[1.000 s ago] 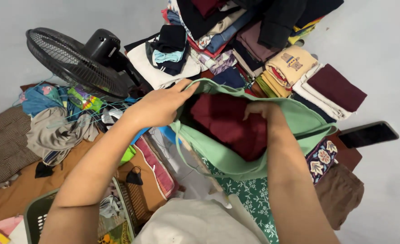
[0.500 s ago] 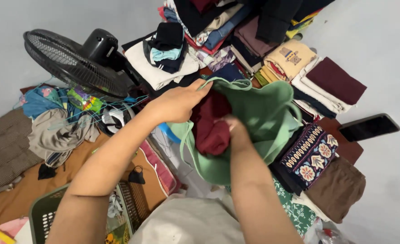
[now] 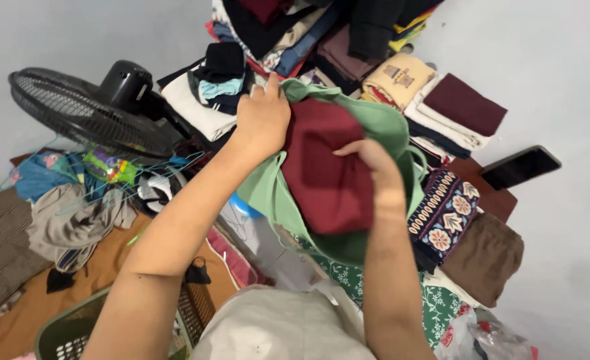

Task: The person packs folded clothes into a green tote bag. They pick up various folded garments from a nearby table and place them one by one into the bag, arranging them to fit.

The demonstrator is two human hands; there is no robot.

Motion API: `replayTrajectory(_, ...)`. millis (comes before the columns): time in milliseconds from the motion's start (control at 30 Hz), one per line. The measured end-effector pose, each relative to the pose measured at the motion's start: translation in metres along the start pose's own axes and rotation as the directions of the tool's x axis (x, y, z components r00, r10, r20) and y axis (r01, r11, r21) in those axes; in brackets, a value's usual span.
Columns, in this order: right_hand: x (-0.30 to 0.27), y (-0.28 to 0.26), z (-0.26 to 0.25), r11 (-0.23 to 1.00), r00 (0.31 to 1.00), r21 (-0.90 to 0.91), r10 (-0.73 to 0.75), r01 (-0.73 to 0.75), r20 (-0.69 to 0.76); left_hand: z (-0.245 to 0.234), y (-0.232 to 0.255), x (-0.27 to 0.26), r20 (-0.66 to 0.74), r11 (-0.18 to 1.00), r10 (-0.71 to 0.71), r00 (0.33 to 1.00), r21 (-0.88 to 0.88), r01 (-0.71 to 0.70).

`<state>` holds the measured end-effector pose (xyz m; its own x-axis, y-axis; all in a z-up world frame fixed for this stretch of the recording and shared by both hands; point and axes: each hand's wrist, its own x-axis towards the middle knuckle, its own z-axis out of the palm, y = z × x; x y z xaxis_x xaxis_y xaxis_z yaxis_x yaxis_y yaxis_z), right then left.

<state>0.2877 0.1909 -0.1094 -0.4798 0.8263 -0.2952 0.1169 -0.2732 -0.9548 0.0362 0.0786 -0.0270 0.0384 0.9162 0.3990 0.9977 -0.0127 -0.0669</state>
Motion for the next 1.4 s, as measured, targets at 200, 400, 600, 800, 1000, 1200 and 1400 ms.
replayTrajectory(200, -0.136, -0.107, -0.016, 0.908, 0.997, 0.418, 0.014, 0.019, -0.075, -0.031, 0.031, 0.012, -0.179, 0.953, 0.01, 0.984, -0.296, -0.064)
replayTrajectory(400, -0.206, -0.118, -0.031, 0.792, 0.917, 0.464, -0.315, 0.397, -0.246, -0.053, 0.088, 0.034, 0.318, 0.212, 0.088, 0.944, -0.932, 0.294)
replayTrajectory(600, -0.248, -0.078, -0.061, 0.713, 0.853, 0.477, -0.368, 0.515, -0.371, -0.068, 0.17, 0.033, 0.25, -0.411, 0.527, 0.812, -0.761, 0.501)
replayTrajectory(800, -0.271, 0.013, -0.1, 0.641, 0.813, 0.591, -0.091, 0.49, -0.576, -0.044, 0.242, 0.015, 0.338, -0.298, 0.658, 0.673, -0.703, 0.645)
replayTrajectory(1000, -0.31, 0.054, -0.11, 0.617, 0.736, 0.529, -0.125, 0.582, -0.665, -0.003, 0.308, 0.0, 0.432, -0.142, 0.758, 0.488, -0.622, 0.77)
replayTrajectory(1200, -0.344, 0.127, -0.17, 0.646, 0.791, 0.584, -0.052, 0.492, -0.609, 0.033, 0.358, -0.02, 0.491, -0.035, 0.781, 0.386, -0.583, 0.812)
replayTrajectory(1400, -0.377, 0.166, -0.226, 0.719, 0.85, 0.63, 0.105, 0.294, -0.516, 0.071, 0.394, -0.042, 0.399, -0.006, 0.805, 0.439, -0.735, 0.678)
